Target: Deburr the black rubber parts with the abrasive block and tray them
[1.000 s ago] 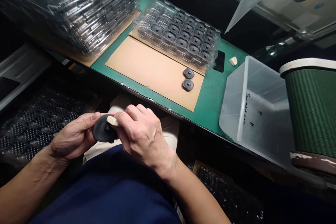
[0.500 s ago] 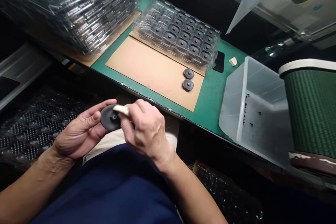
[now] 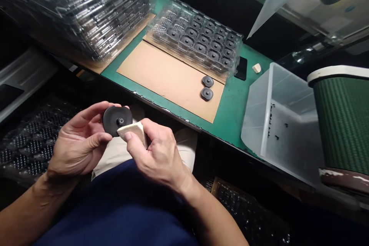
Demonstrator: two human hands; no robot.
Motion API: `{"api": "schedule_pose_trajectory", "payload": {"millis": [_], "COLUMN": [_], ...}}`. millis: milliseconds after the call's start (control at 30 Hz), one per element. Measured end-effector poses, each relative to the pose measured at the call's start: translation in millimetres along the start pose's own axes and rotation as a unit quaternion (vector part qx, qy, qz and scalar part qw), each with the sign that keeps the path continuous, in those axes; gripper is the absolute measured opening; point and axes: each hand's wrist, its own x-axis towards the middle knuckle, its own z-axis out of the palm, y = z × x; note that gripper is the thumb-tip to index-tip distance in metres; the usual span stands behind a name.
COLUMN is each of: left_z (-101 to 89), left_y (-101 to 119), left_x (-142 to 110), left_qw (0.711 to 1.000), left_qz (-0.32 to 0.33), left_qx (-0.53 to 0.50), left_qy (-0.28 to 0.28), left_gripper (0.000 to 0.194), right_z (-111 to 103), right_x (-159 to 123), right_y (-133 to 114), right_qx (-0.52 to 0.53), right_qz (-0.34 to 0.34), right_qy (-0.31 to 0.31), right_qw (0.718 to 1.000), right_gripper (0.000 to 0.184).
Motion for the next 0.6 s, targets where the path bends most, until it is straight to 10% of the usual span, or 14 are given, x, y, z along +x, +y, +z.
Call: {"api": "schedule_pose_trajectory", "payload": {"millis": [267,600], "left_z": [-12.1,-23.8], "left_y": [1,0], "left_x": [2,3], "left_qw": [0.993,0.964], "left_qz": [-0.103,-0.238], "left_qx": [-0.047,-0.084], "left_qy": [-0.038,-0.090], "left_gripper": [0.046,0.038], "right_z": [1,-4], "right_x": [6,2], "right_y": [21,15], "right_qx": [-0.188,-0.256], "right_qz": [-0.098,-0.158], "right_qy": [0.084,0.007], "right_qw": [0.974,0.953], "right_gripper": [0.029,0.024]}}
